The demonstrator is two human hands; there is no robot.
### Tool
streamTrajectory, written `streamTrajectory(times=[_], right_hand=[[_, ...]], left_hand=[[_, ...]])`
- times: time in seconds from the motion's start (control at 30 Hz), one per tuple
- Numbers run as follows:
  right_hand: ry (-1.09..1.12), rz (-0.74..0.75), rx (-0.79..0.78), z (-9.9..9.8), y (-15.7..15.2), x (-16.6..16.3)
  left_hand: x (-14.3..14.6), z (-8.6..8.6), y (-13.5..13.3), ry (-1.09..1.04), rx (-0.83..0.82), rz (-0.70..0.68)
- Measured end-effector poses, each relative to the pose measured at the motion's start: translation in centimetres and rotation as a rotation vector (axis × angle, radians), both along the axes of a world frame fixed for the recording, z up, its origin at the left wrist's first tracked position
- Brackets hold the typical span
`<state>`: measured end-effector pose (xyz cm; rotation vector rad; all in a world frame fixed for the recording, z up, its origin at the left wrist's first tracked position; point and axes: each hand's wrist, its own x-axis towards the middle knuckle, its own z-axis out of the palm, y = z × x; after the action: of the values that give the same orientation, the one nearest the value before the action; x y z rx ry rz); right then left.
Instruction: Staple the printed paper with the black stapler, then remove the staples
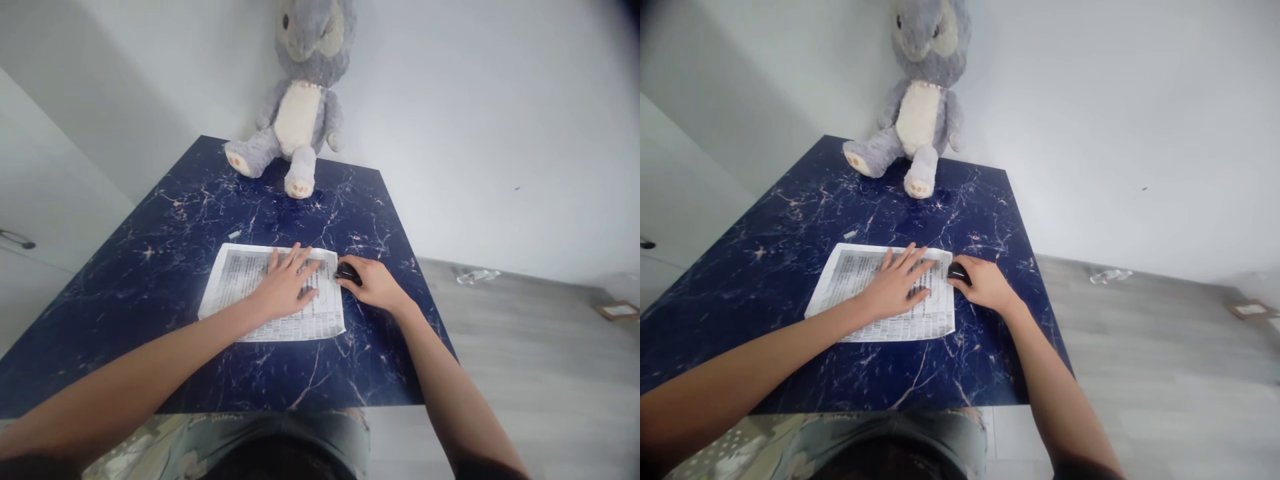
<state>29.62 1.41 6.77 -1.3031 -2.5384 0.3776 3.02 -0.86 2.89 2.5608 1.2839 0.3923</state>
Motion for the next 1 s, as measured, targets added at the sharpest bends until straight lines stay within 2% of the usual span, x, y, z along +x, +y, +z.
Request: streamTrajectory(times=[0.13, 0.27, 0.33, 0.43, 0.6, 0.73, 0.83, 1.0], right_hand=[[-0.036, -0.073, -0.015, 0.3, -0.5, -0.8], [0.040, -0.083, -0.079, 0.6, -0.5, -1.6], [0.030, -0.137, -0.077, 0.6, -0.4, -2.0], [-0.098, -0.223, -0.013, 0.4, -0.5, -2.9], [-0.423, -0.205, 0.213, -0.1, -1.0, -4.8], [-0.553, -0.255, 0.229, -0.3, -1.2, -6.1], [-0.527, -0.223, 0.185, 0.0, -1.2, -5.9], [-0.322, -0.142, 0.150, 0.3, -1.2, -2.9]], left_hand=[[0.4, -0.1, -0.1, 0.004, -0.013, -0.151], [0.9, -0.3, -0.2, -0.002, -0.045, -0.126], [1.1, -0.3, -0.3, -0.012, -0.044, -0.111], [1.1, -0.5, -0.3, -0.028, -0.047, -0.103], [0.9, -1.3, -0.3, -0.051, -0.036, -0.100], [0.8, -1.7, -0.3, -0.039, 0.003, -0.107], [0.7, -1.5, -0.3, -0.010, 0.022, -0.097], [0.4, -1.2, -0.2, 0.020, 0.021, -0.106]])
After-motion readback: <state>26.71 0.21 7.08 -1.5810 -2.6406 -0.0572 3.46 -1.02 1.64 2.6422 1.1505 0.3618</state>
